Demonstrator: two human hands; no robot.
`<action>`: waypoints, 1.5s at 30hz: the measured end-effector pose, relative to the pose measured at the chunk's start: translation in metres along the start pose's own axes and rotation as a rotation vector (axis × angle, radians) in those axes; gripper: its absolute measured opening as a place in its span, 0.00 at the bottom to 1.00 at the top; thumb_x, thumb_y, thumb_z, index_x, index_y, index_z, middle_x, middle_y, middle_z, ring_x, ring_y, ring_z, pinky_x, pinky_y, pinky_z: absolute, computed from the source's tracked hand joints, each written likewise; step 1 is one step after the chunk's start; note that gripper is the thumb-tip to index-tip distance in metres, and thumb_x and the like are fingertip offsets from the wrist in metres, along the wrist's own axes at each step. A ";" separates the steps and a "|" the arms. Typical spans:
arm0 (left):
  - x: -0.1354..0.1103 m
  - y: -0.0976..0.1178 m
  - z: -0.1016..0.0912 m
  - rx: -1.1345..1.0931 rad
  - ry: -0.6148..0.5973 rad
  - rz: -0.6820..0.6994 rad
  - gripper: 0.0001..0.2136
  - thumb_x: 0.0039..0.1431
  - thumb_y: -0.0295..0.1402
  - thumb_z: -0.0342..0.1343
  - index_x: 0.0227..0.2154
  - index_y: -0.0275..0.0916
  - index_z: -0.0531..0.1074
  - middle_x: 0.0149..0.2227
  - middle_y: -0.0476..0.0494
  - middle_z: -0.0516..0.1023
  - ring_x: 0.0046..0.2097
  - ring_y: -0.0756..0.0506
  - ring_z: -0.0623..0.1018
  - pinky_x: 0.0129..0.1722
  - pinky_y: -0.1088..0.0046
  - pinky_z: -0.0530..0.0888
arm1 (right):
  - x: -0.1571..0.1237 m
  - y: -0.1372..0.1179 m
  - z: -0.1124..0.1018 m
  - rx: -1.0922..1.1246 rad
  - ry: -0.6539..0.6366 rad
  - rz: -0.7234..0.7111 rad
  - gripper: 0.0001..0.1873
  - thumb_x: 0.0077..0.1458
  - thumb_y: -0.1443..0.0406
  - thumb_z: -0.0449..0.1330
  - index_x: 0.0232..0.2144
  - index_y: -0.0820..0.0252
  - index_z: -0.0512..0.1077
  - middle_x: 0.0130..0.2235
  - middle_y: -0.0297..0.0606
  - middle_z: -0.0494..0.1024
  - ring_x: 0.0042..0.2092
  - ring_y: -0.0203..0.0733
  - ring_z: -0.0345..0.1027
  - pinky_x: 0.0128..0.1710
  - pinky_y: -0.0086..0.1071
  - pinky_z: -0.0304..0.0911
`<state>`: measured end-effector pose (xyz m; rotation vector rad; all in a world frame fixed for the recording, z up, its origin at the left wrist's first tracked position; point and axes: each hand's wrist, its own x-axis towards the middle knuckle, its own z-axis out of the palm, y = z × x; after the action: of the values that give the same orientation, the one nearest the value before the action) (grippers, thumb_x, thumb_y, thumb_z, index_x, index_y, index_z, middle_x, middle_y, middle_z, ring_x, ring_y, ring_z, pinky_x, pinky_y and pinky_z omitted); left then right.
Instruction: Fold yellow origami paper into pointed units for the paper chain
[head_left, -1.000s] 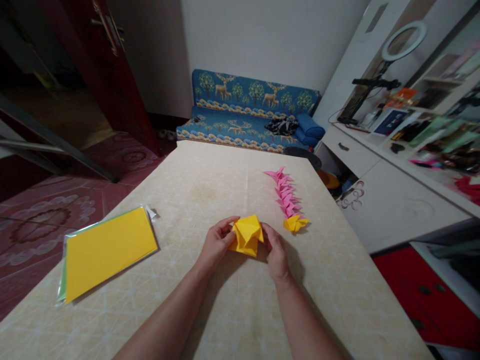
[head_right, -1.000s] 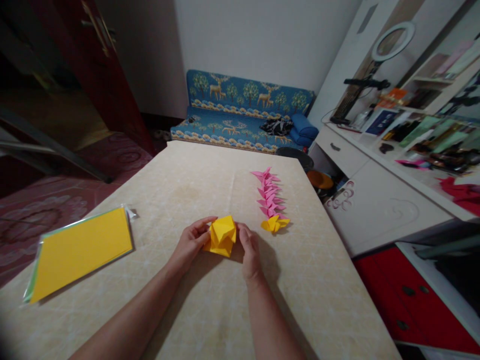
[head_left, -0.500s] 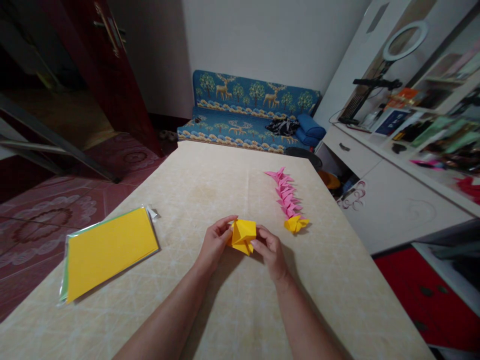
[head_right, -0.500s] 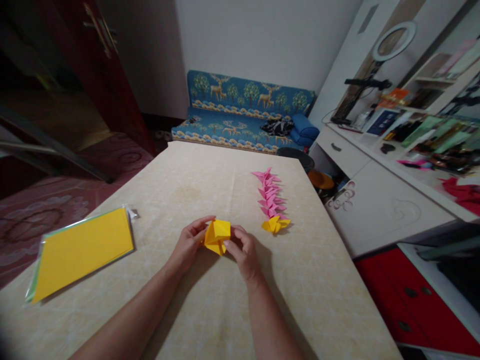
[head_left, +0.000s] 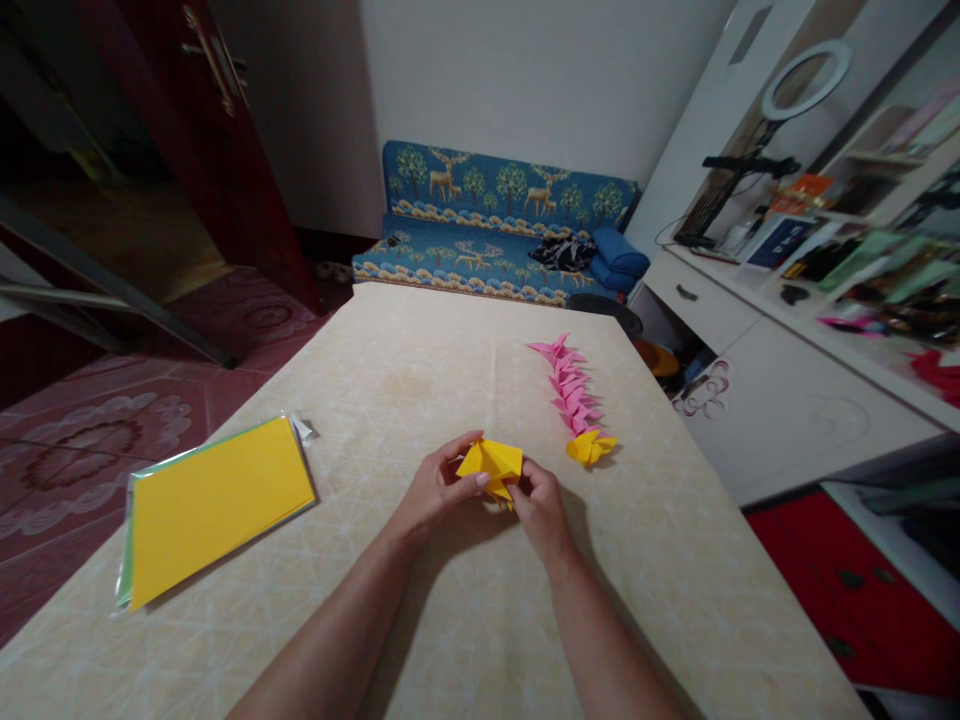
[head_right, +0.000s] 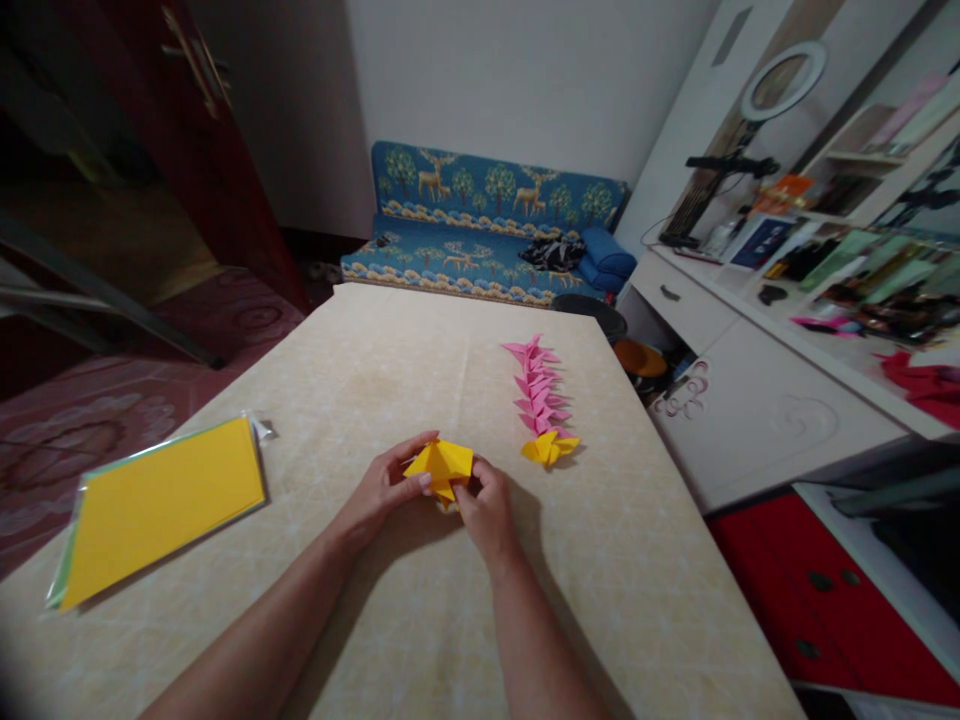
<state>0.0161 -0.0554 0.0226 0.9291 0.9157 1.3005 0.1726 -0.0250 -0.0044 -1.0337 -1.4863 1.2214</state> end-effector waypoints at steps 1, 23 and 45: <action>0.000 0.000 0.000 0.002 -0.019 0.006 0.30 0.44 0.32 0.65 0.52 0.34 0.66 0.48 0.35 0.74 0.45 0.40 0.74 0.42 0.67 0.72 | 0.000 0.000 0.000 0.003 0.000 0.003 0.13 0.47 0.67 0.58 0.38 0.60 0.74 0.38 0.40 0.78 0.41 0.47 0.71 0.40 0.36 0.67; -0.001 0.002 -0.005 0.154 -0.095 0.062 0.28 0.49 0.36 0.60 0.54 0.35 0.65 0.53 0.36 0.70 0.53 0.37 0.70 0.51 0.65 0.65 | -0.003 -0.004 0.002 -0.099 0.024 -0.044 0.14 0.45 0.69 0.57 0.37 0.61 0.73 0.36 0.38 0.77 0.37 0.43 0.71 0.36 0.31 0.67; 0.005 -0.016 -0.002 0.007 0.165 0.032 0.19 0.43 0.34 0.65 0.41 0.34 0.75 0.33 0.40 0.79 0.32 0.47 0.77 0.33 0.72 0.71 | -0.002 0.000 0.002 0.134 -0.049 0.121 0.14 0.53 0.55 0.56 0.28 0.61 0.70 0.26 0.33 0.69 0.29 0.36 0.63 0.28 0.27 0.59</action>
<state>0.0200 -0.0506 0.0065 0.8546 1.0368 1.4172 0.1712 -0.0273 -0.0048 -1.0221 -1.3750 1.4206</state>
